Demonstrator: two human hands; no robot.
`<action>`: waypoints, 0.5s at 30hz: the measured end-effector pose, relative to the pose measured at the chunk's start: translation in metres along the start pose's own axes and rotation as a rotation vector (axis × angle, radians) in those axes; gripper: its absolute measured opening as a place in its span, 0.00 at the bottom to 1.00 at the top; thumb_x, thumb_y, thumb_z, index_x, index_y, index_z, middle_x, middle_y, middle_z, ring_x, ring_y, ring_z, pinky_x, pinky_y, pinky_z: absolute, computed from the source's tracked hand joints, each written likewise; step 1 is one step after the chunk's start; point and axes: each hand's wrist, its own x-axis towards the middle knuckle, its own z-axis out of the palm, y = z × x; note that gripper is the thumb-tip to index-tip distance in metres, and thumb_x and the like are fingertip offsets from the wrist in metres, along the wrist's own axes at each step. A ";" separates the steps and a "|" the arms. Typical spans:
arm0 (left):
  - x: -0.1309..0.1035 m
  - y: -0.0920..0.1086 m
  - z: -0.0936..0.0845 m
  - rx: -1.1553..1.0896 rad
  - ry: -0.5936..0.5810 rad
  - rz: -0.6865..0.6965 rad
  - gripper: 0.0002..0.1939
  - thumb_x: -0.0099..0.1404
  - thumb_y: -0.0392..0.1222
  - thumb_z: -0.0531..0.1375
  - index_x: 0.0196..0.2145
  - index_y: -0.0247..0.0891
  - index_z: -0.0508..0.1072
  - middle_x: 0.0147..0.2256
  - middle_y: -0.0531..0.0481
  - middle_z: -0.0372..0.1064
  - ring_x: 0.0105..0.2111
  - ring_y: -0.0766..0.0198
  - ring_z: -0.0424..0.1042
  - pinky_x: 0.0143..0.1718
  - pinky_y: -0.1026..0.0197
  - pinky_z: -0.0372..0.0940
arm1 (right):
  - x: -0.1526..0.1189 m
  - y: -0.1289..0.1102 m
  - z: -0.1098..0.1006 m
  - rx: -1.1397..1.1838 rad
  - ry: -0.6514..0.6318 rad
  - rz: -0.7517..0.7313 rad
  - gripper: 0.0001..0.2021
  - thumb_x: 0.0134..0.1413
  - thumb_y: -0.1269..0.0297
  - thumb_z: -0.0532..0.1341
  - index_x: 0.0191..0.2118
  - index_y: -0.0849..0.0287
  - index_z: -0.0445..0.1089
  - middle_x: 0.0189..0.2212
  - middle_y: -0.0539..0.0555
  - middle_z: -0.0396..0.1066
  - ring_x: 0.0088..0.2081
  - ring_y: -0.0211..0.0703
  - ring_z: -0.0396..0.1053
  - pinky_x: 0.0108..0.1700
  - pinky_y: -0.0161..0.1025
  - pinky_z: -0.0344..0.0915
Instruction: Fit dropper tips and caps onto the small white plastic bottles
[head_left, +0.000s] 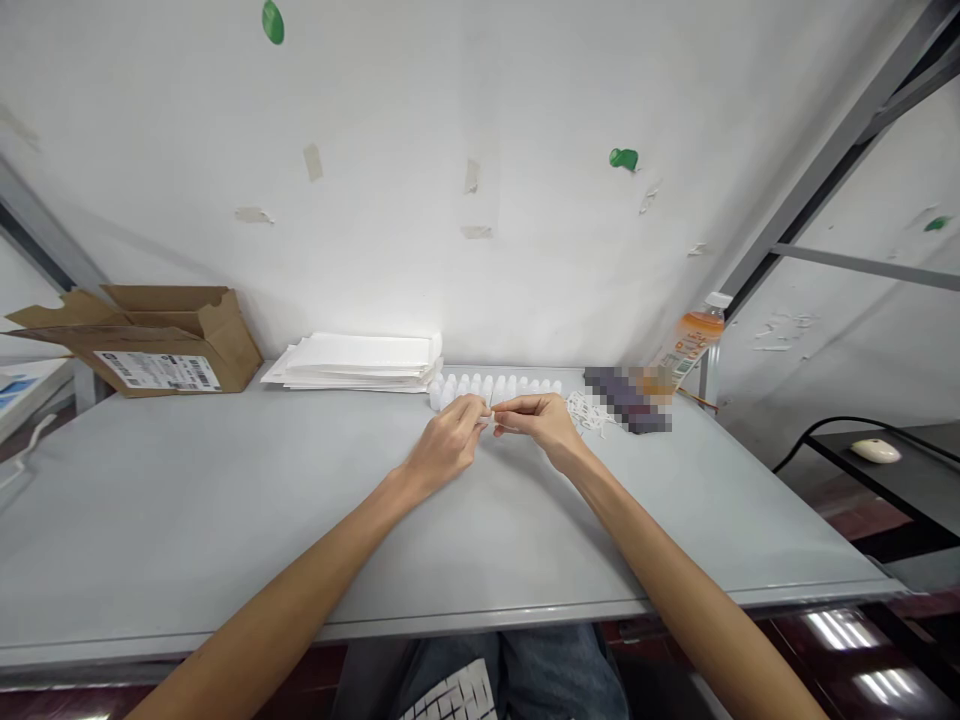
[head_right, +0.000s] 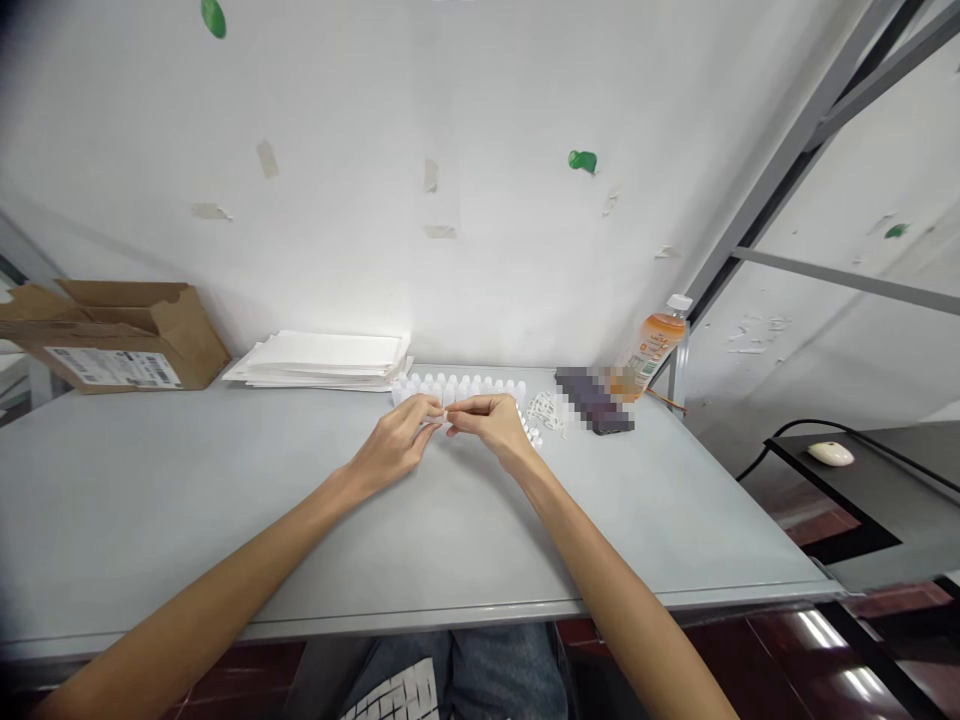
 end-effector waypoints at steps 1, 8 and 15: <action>0.000 -0.001 0.000 -0.003 0.008 -0.002 0.07 0.68 0.30 0.50 0.40 0.38 0.64 0.40 0.45 0.69 0.40 0.60 0.72 0.39 0.58 0.68 | 0.000 0.000 0.001 0.005 0.006 -0.004 0.11 0.35 0.61 0.72 0.28 0.61 0.80 0.23 0.54 0.76 0.28 0.43 0.74 0.43 0.46 0.70; 0.004 -0.002 -0.003 -0.118 0.050 -0.155 0.13 0.66 0.38 0.57 0.49 0.39 0.67 0.44 0.45 0.71 0.43 0.60 0.72 0.43 0.57 0.69 | 0.001 0.001 0.000 -0.100 0.038 -0.150 0.11 0.39 0.62 0.69 0.32 0.60 0.78 0.27 0.55 0.77 0.32 0.48 0.76 0.41 0.46 0.71; 0.011 0.000 -0.009 -0.305 0.038 -0.412 0.15 0.64 0.47 0.59 0.45 0.37 0.73 0.42 0.45 0.75 0.33 0.63 0.73 0.35 0.59 0.70 | 0.000 -0.003 -0.002 -0.080 0.029 -0.208 0.11 0.40 0.63 0.69 0.34 0.59 0.77 0.30 0.53 0.76 0.32 0.44 0.75 0.38 0.44 0.74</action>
